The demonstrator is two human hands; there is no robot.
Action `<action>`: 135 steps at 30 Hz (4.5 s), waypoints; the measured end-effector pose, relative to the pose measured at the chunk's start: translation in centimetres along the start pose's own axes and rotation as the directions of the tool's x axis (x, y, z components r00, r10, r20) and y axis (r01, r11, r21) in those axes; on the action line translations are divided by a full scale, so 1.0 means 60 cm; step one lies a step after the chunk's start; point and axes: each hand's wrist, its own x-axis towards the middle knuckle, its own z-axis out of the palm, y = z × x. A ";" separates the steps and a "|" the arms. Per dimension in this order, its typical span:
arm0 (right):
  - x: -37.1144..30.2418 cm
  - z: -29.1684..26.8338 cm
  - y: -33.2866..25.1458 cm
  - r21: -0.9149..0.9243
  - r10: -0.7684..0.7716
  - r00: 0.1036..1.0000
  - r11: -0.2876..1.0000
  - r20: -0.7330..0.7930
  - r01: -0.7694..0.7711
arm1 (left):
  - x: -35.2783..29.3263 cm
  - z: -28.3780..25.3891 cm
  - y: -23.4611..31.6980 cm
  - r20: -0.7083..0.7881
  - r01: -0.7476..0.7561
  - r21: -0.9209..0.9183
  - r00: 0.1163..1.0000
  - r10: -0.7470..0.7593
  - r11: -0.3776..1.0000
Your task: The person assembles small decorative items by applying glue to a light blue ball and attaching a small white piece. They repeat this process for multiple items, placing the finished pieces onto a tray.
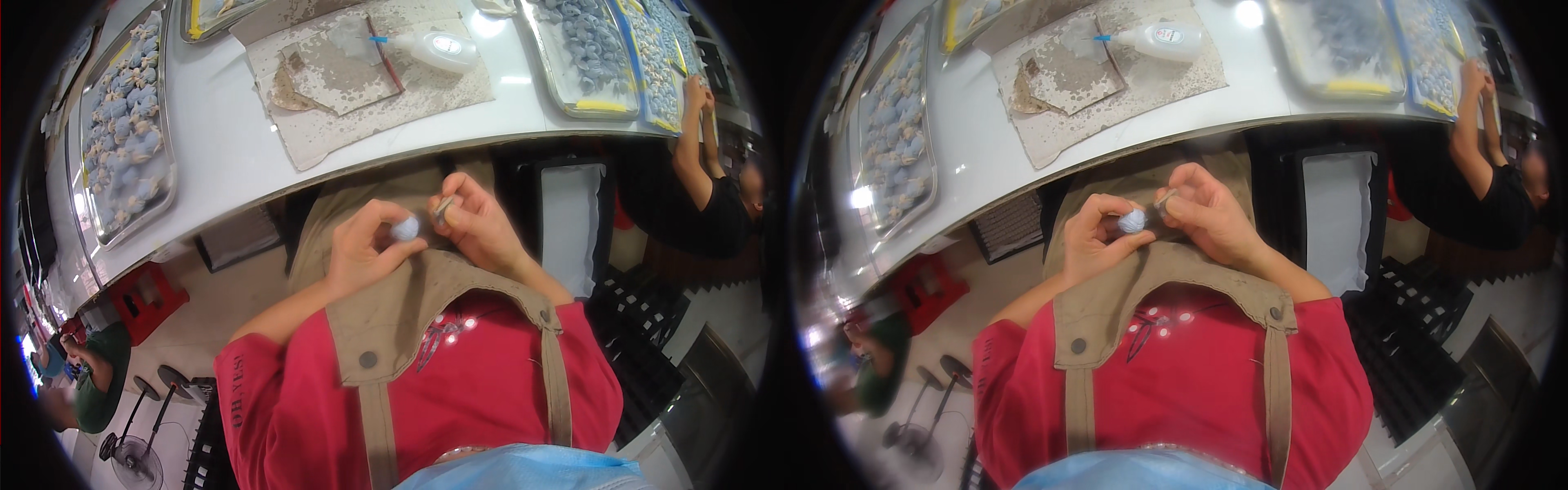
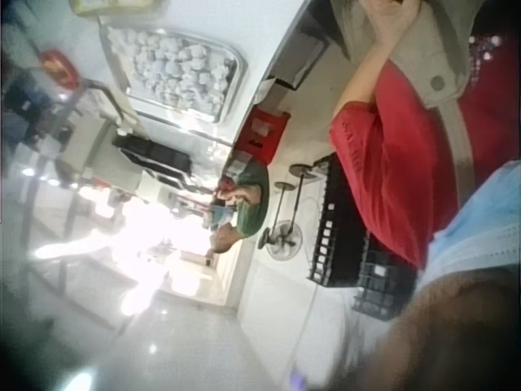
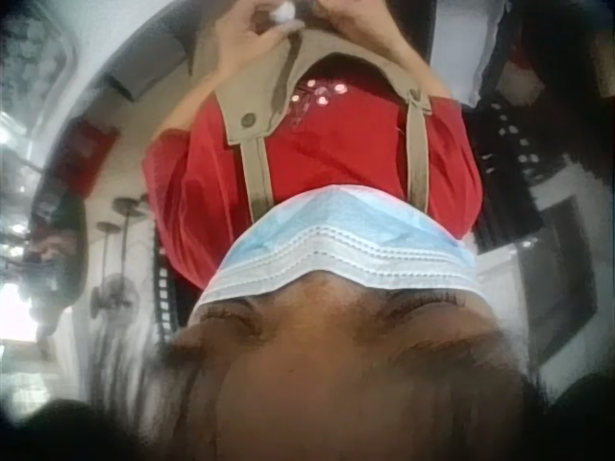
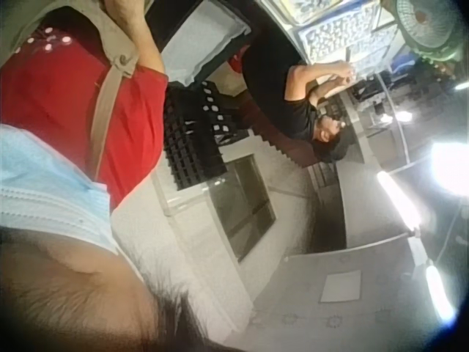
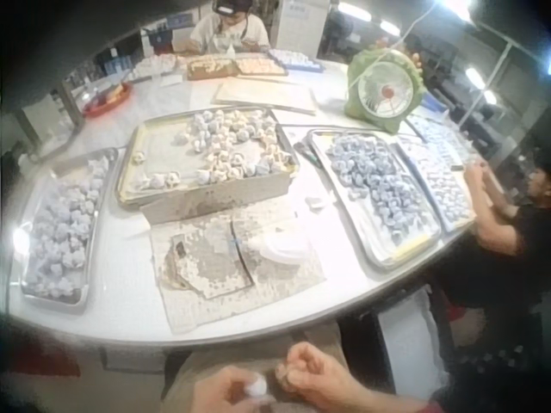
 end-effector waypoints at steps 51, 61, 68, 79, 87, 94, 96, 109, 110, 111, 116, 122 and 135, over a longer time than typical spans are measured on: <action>-0.008 0.025 0.010 -0.861 -0.544 0.757 0.113 0.364 0.495 | -0.002 0.001 -0.008 0.048 0.053 0.067 0.997 -0.056 0.996; -0.007 0.023 0.011 -0.874 -0.542 0.754 0.072 0.370 0.480 | -0.003 0.000 -0.013 0.061 0.061 0.091 0.996 -0.067 0.994; -0.007 0.022 0.013 -0.896 -0.538 0.765 0.040 0.354 0.442 | -0.004 0.001 -0.016 0.057 0.061 0.080 0.996 -0.066 0.995; -0.007 0.022 0.016 -0.883 -0.555 0.752 0.065 0.355 0.465 | -0.004 0.000 -0.016 0.066 0.067 0.111 0.995 -0.074 0.992; -0.005 0.017 0.021 -0.877 -0.557 0.744 0.057 0.369 0.477 | -0.004 -0.001 -0.015 0.076 0.050 0.151 0.995 -0.063 0.987; -0.008 0.022 0.016 -0.893 -0.535 0.772 0.068 0.343 0.444 | -0.004 0.000 -0.017 0.066 0.082 0.113 0.994 -0.090 0.990; -0.009 0.022 0.017 -0.885 -0.537 0.767 0.079 0.350 0.458 | -0.004 -0.002 -0.018 0.078 0.084 0.135 0.992 -0.095 0.987; -0.010 0.027 0.014 -0.901 -0.528 0.782 0.070 0.330 0.427 | -0.002 -0.001 -0.015 0.083 0.086 0.067 0.992 -0.091 0.994; -0.010 0.026 0.013 -0.909 -0.532 0.784 0.062 0.319 0.412 | -0.001 0.000 -0.013 0.079 0.081 0.059 0.993 -0.086 0.995; -0.009 0.026 0.012 -0.897 -0.534 0.779 0.083 0.328 0.434 | 0.000 0.001 -0.011 0.076 0.076 0.051 0.994 -0.080 0.996; -0.007 0.027 0.014 -0.902 -0.548 0.767 0.054 0.332 0.429 | 0.001 -0.001 -0.002 0.101 0.156 -0.005 0.983 -0.154 0.988; -0.003 0.028 0.012 -0.878 -0.564 0.738 0.046 0.371 0.476 | 0.003 -0.003 0.005 0.126 0.215 -0.087 0.971 -0.203 0.973; 0.021 0.019 -0.030 -0.877 -0.745 0.611 0.075 0.267 0.475 | 0.007 0.005 0.020 0.125 0.253 -0.370 0.967 -0.222 0.894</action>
